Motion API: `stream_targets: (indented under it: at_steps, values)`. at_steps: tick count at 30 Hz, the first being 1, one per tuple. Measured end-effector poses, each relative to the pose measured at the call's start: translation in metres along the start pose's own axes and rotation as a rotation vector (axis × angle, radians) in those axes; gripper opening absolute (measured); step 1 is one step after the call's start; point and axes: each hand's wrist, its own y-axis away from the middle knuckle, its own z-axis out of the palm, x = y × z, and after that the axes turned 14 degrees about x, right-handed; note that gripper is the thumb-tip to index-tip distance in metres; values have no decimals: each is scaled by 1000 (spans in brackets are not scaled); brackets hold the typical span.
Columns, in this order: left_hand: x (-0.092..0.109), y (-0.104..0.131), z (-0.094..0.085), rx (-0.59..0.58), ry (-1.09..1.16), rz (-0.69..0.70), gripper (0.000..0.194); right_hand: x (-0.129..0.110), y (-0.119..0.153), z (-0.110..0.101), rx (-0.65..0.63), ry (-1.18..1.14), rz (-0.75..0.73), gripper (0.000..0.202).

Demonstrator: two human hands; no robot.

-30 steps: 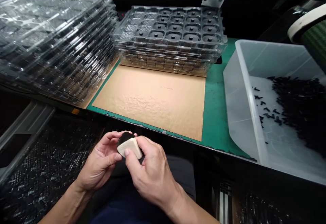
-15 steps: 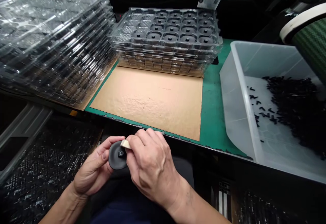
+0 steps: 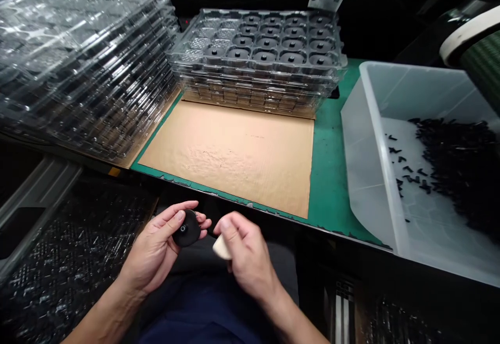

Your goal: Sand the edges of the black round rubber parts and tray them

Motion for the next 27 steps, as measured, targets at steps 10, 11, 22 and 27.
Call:
stream_targets:
  at_steps: [10,11,22,27]
  values:
    - [-2,10,3,-221,-178,133,55,5,7,16,-2,-19,-47,59]
    - [-3,10,3,-223,-206,164,55,4,8,16,-2,-8,-75,58]
    - [-7,2,8,-29,-225,85,28,2,22,23,33,252,-531,38]
    - [-2,-12,3,-100,-293,40,25,5,21,18,25,172,-444,43]
